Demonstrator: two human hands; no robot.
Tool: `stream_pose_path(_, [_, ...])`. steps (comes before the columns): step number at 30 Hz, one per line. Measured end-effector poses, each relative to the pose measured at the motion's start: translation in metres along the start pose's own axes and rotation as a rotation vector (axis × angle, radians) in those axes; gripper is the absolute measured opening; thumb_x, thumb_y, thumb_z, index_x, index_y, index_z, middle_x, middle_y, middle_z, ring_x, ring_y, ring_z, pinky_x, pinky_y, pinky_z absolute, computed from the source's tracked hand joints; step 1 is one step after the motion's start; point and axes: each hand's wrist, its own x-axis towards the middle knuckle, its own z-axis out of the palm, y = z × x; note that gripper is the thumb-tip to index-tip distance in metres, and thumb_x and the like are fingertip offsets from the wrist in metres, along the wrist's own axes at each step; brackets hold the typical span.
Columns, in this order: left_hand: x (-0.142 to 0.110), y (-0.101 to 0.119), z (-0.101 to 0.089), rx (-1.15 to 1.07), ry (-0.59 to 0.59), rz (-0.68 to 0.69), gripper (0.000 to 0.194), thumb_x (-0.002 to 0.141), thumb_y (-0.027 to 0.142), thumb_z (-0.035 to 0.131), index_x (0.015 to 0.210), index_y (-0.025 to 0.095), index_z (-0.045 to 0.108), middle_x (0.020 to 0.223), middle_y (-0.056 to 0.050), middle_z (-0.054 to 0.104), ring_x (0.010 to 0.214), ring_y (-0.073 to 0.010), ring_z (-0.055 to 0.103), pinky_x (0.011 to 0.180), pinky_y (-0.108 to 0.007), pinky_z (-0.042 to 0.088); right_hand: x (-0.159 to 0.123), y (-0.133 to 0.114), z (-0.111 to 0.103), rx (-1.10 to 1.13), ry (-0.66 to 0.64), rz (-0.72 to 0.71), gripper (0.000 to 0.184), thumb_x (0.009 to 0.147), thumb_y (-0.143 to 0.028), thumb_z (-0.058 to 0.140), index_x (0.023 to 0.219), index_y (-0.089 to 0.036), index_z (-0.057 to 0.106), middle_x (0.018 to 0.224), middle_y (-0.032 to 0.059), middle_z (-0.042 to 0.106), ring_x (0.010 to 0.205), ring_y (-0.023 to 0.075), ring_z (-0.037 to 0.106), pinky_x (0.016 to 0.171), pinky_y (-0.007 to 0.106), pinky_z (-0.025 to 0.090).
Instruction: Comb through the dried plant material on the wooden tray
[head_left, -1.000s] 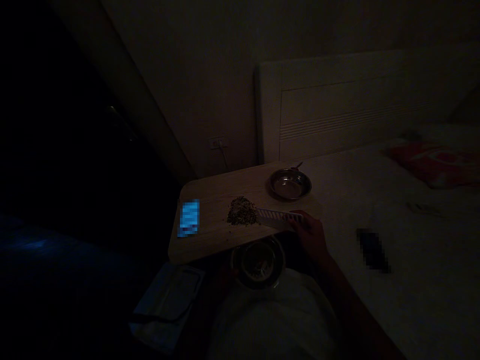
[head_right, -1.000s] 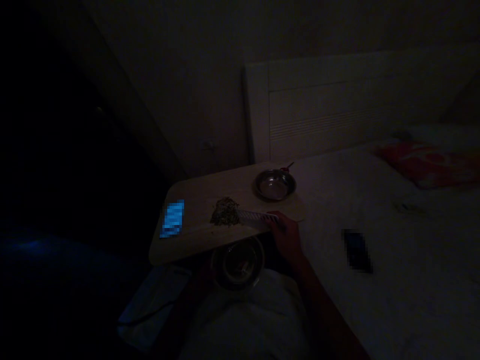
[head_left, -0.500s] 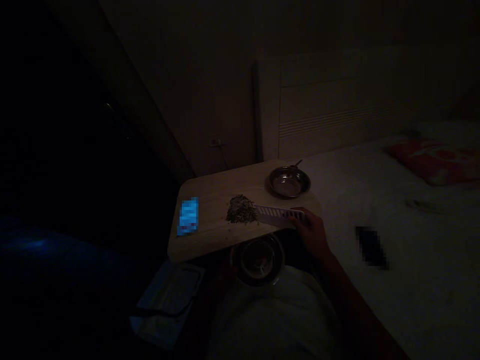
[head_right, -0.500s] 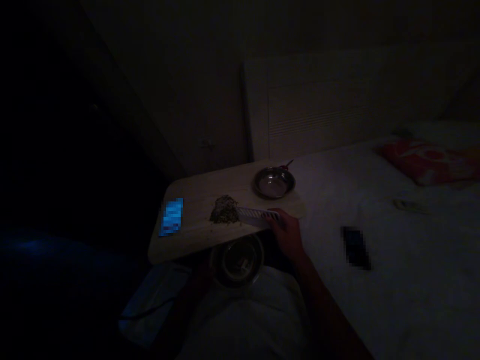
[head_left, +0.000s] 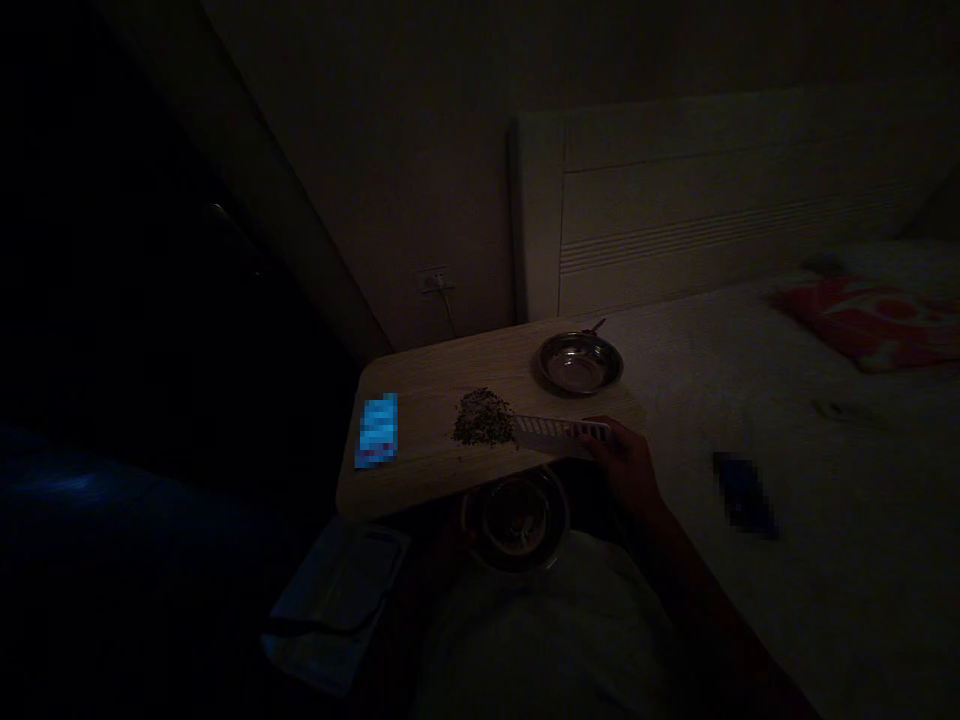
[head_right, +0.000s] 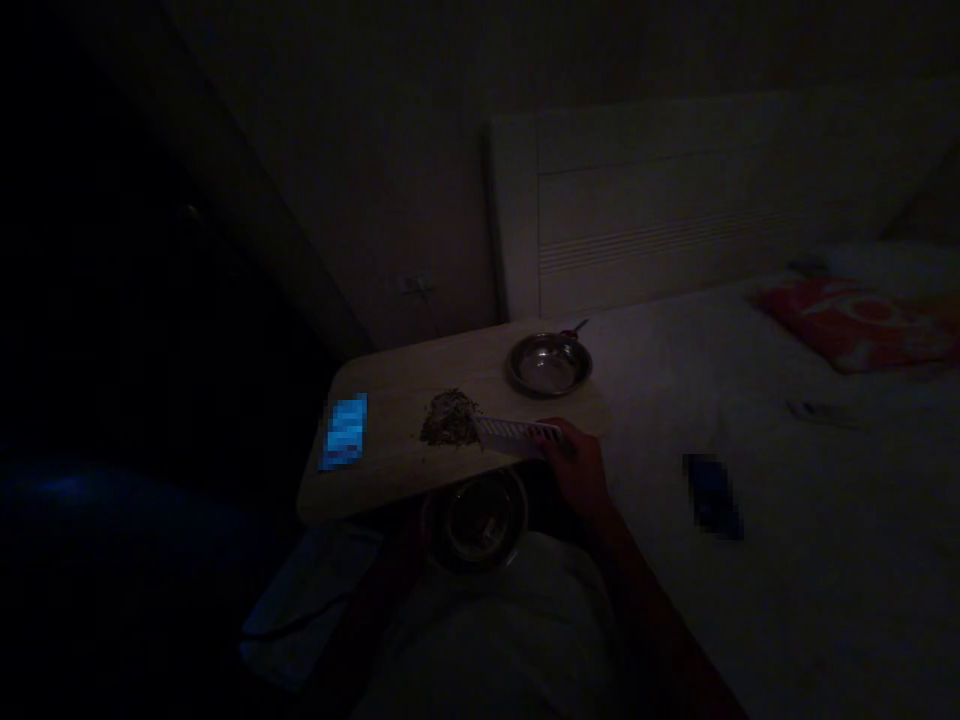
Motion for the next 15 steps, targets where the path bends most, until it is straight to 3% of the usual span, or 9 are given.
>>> stream_pose_path(8, [0.0008,-0.0063,-0.0038,-0.096,-0.023,-0.059,0.069,0.076,0.038,0.077,0.141,0.029,0.054,0.152,-0.007,0.049,0.146,-0.0382,0.032,0.119,-0.056,0.025,-0.0009,0.0015,0.0005,0.016,-0.012,0.012,0.018,0.084,-0.036,0.068,0.093,-0.022,0.074,0.088,0.0023,0.076,0.082,0.0219,0.069,0.075,0.032,0.052])
stream_pose_path(15, [0.0012,-0.0036,-0.005,-0.014,0.017,-0.034,0.07,0.077,0.038,0.077,0.142,0.03,0.053,0.156,-0.005,0.045,0.15,-0.0349,0.024,0.123,-0.054,0.014,-0.0014,-0.0035,0.0052,0.013,-0.031,-0.004,0.019,0.085,-0.037,0.067,0.093,-0.021,0.074,0.087,0.0025,0.076,0.08,0.021,0.068,0.072,0.03,0.052])
